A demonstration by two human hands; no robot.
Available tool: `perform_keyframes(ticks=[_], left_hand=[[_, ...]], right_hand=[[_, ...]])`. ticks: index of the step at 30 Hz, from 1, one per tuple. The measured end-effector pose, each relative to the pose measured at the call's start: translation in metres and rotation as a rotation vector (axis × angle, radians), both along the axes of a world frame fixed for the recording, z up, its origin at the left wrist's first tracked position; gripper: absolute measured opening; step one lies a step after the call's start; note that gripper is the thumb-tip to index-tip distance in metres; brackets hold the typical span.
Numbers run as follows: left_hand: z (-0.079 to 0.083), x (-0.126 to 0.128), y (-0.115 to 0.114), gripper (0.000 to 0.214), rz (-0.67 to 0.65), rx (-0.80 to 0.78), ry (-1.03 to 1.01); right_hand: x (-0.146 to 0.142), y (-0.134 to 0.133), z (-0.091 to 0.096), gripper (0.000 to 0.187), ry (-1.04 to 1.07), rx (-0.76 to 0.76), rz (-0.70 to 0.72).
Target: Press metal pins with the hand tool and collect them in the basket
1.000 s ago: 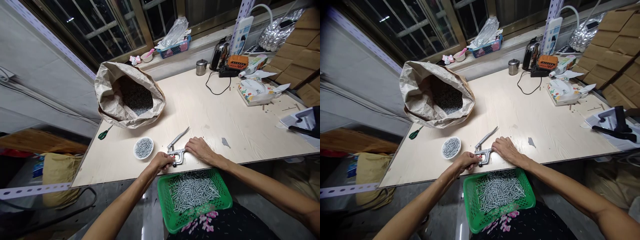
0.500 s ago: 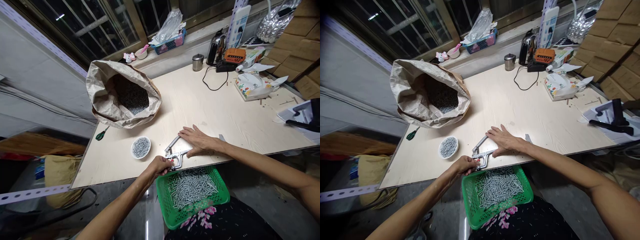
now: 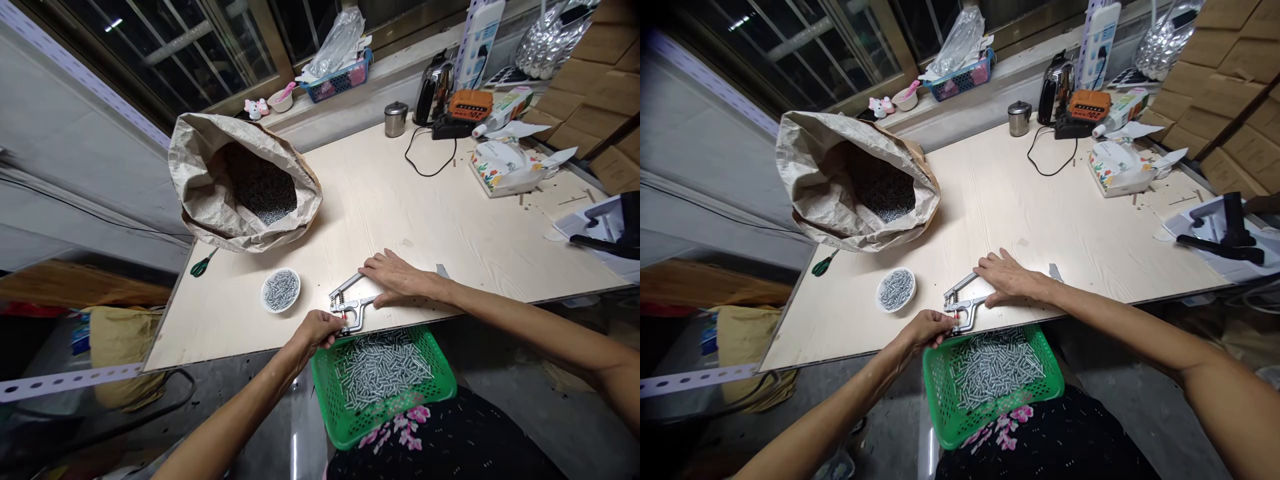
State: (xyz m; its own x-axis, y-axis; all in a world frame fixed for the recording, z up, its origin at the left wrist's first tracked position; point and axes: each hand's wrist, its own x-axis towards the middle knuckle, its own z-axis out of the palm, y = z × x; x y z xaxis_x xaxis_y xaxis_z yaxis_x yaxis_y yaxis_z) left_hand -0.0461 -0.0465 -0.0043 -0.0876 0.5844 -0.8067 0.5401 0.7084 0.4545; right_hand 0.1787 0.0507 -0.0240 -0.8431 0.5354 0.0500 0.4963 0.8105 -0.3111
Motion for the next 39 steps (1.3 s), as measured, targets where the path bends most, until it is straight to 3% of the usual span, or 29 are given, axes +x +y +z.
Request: perform_keyframes(ticks=[2, 5, 8, 12, 17, 23, 28, 34, 37, 39], left_hand=[[0.005, 0.000, -0.005, 0.036, -0.094, 0.091, 0.128], [0.011, 0.005, -0.008, 0.031, -0.294, 0.516, 0.423], [0.009, 0.019, 0.003, 0.028, -0.552, 0.870, 0.463], [-0.003, 0.038, 0.030, 0.059, -0.852, 0.919, 0.370], [-0.004, 0.043, 0.046, 0.066, -1.005, 0.841, 0.455], [0.000, 0.044, 0.048, 0.041, -0.979, 0.847, 0.428], [0.000, 0.047, 0.047, 0.010, -0.882, 0.822, 0.365], [-0.003, 0.049, 0.044, 0.011, -0.823, 0.835, 0.379], [-0.003, 0.037, 0.033, 0.046, -0.680, 0.986, 0.372], [0.000, 0.023, 0.019, 0.043, -0.538, 1.086, 0.399]], right_hand=[[0.000, -0.003, 0.001, 0.050, 0.011, -0.003, -0.006], [0.000, -0.008, -0.002, 0.045, 0.052, -0.002, -0.018], [0.000, -0.011, -0.007, 0.047, 0.082, -0.013, -0.041], [0.002, -0.014, -0.006, 0.054, 0.075, -0.100, -0.073], [0.010, -0.017, 0.007, 0.055, -0.019, -0.134, -0.161], [0.010, -0.017, 0.010, 0.046, -0.057, -0.066, -0.161], [0.005, -0.020, -0.010, 0.011, -0.014, -0.005, -0.126], [0.010, -0.020, -0.012, 0.021, 0.041, -0.038, -0.139], [0.021, -0.017, 0.000, 0.056, 0.140, -0.033, -0.152], [0.028, -0.016, 0.008, 0.056, 0.204, -0.027, -0.193]])
